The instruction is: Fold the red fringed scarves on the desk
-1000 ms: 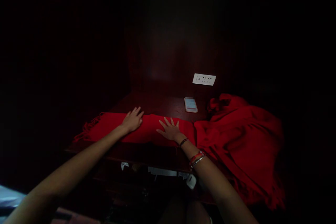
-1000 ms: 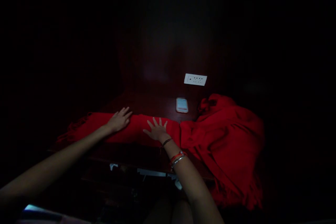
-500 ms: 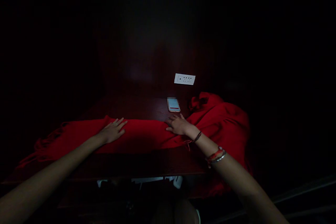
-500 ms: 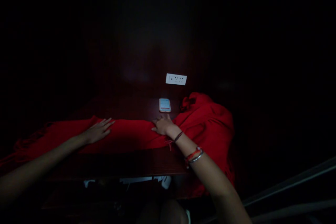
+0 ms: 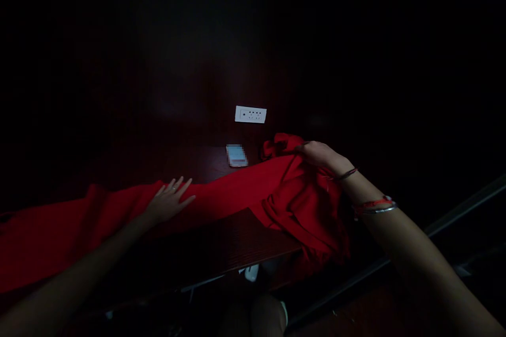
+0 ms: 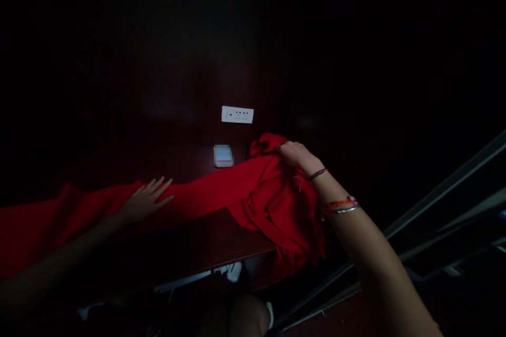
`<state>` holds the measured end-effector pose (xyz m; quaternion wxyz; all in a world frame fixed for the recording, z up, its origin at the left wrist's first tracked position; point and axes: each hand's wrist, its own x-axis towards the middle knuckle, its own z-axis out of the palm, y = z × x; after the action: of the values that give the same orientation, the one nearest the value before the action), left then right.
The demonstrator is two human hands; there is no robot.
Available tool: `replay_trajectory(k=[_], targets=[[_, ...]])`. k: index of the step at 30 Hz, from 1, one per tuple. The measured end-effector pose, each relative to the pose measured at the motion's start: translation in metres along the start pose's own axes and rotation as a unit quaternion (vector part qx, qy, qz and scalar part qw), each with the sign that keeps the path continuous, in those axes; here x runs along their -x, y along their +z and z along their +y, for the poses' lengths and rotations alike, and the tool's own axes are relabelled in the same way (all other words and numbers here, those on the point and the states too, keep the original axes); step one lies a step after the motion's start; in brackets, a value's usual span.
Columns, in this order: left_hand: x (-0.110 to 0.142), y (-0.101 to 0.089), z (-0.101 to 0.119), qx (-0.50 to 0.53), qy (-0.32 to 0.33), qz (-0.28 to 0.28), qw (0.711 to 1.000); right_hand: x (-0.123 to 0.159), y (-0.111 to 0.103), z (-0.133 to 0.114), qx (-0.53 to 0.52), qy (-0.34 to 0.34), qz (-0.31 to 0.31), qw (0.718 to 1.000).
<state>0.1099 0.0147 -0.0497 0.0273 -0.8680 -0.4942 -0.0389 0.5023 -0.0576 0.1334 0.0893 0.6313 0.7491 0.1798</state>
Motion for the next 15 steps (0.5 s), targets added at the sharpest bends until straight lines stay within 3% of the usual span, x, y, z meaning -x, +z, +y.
replay_trajectory(k=[3,5,9,11,13,15], targets=[[0.009,0.001,-0.046,-0.026,-0.057,-0.023,0.998,0.013,-0.006,0.008,0.048,0.045,0.101,0.993],[0.011,0.003,-0.066,-0.025,-0.091,-0.032,0.995,0.019,-0.013,0.014,0.062,0.068,0.136,0.986],[0.013,0.004,-0.08,-0.023,-0.096,-0.049,0.994,0.023,-0.026,0.027,0.017,0.027,0.169,0.985],[0.014,0.003,-0.081,-0.021,-0.084,-0.054,0.995,0.021,-0.032,0.029,-0.035,0.024,0.234,0.971],[0.016,0.003,-0.085,-0.018,-0.071,-0.057,0.996,0.018,-0.035,0.022,-0.091,0.032,0.291,0.952],[0.023,0.004,-0.099,-0.014,-0.065,-0.051,0.996,0.017,-0.034,0.004,-0.155,-0.004,0.286,0.946]])
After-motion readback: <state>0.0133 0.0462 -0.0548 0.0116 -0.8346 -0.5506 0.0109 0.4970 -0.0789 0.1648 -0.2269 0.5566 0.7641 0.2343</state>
